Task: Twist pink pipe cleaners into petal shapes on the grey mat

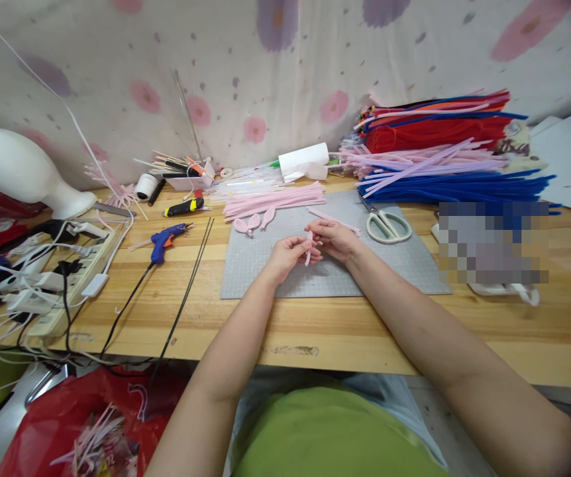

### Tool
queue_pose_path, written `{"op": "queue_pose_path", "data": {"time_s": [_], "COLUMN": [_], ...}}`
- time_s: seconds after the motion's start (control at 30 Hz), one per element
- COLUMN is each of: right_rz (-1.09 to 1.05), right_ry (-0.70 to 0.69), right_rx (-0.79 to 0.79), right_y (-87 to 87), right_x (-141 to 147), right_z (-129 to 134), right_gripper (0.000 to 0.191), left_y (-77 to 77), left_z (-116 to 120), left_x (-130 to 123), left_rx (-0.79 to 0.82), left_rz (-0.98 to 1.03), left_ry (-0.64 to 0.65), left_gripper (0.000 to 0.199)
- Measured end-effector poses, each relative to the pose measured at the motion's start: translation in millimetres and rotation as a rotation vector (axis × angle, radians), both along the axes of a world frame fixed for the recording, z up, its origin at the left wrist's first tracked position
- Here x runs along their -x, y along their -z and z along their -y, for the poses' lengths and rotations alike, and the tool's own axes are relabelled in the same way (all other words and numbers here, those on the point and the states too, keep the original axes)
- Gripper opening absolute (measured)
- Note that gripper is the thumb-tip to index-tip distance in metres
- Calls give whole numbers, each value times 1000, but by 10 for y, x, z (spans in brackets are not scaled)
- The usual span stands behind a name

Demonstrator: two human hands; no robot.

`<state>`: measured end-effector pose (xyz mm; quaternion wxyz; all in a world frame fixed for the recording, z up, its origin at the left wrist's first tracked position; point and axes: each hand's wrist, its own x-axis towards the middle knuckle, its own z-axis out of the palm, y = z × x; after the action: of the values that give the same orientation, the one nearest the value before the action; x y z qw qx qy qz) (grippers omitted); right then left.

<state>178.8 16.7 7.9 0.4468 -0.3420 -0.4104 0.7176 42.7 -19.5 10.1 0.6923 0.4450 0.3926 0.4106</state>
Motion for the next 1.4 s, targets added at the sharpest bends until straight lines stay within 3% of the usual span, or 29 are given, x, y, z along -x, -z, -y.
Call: {"op": "queue_pose_path", "data": {"time_s": [0.27, 0.43, 0.53, 0.63, 0.7, 0.8, 0.93, 1.13, 1.23, 1.4], "right_rz": [8, 147, 422, 904, 1197, 1413, 1472, 1489, 1494, 1554], "right_ry": [94, 70, 194, 438, 494, 453, 417, 461, 439, 413], "right_rx": [-52, -138, -292, -520, -576, -538, -520, -524, -527, -583], "right_y": [-36, -46, -11, 69, 126, 180, 184, 179, 185, 207], "right_x": [-10, -20, -100, -269, -390, -500, -501, -470, -472, -436], "right_z": [-4, -68, -139, -211, -241, -253, -249, -261, -256, -238], "right_gripper": [17, 33, 40, 32, 26, 23, 19, 18, 18, 15], "left_y": [5, 11, 41, 79, 96, 116, 158, 205, 206, 210], "left_z": [19, 11, -28, -79, -115, -157, -163, -156, -169, -168], "left_x": [-28, -37, -3, 73, 132, 196, 199, 165, 174, 211], "left_rx": [-6, -34, -68, -164, -269, -449, -527, -534, -515, -625], "left_rz": [-30, -123, -230, -474, -695, -956, -1096, -1189, -1182, -1066], "left_ry": [-2, -87, -220, -338, -436, -558, -614, -542, -575, -654], "left_gripper": [30, 24, 22, 22, 16, 11, 14, 16, 17, 18]}}
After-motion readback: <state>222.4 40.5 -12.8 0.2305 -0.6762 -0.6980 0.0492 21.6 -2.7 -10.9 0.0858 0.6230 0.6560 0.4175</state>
